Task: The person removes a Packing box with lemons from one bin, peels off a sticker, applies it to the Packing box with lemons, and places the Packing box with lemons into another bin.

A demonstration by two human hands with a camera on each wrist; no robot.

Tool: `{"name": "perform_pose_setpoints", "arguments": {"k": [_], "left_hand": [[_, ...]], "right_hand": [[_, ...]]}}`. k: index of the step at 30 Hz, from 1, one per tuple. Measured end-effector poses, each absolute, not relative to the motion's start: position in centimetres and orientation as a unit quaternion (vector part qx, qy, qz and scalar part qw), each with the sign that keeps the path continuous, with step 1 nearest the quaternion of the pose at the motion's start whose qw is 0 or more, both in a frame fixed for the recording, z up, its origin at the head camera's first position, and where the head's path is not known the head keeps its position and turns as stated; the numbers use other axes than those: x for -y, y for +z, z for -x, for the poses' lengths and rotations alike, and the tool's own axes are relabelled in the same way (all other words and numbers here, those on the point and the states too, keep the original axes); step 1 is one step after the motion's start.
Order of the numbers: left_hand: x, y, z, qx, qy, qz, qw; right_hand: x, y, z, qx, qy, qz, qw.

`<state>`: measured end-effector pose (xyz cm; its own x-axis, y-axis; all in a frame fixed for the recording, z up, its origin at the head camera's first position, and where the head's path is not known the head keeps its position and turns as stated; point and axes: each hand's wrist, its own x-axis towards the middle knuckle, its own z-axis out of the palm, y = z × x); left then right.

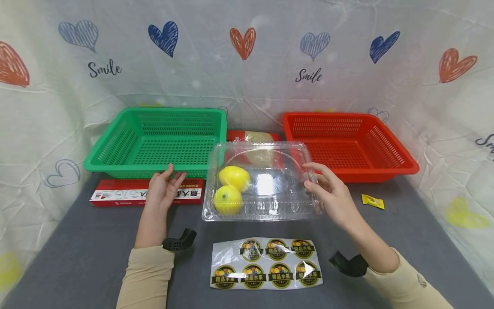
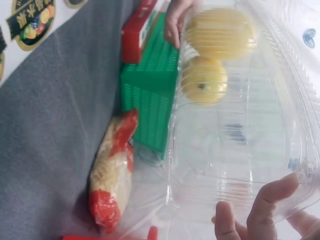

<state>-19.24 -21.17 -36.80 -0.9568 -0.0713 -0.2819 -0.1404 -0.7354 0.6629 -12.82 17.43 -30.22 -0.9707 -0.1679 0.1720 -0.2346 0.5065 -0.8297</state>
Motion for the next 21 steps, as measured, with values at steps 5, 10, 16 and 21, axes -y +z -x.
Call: {"name": "perform_pose_setpoints", "arguments": {"k": [5,10,16,21], "left_hand": [[21.1,-36.8,19.3,-0.371,0.917,0.149,0.018],[21.1,-36.9,19.4,-0.375,0.915,0.150,0.017],[21.2,-37.0,19.4,-0.367,0.918,0.148,0.021],[21.2,-36.9,19.4,-0.365,0.919,0.149,0.021]], "right_hand": [[-17.6,-30.8,12.2,0.863,0.492,-0.111,0.031],[-17.8,-31.3,11.7,0.865,0.491,-0.104,0.028],[-17.9,-32.0,11.3,0.866,0.488,-0.103,0.034],[-18.0,-32.6,11.1,0.862,0.497,-0.099,0.034]]}}
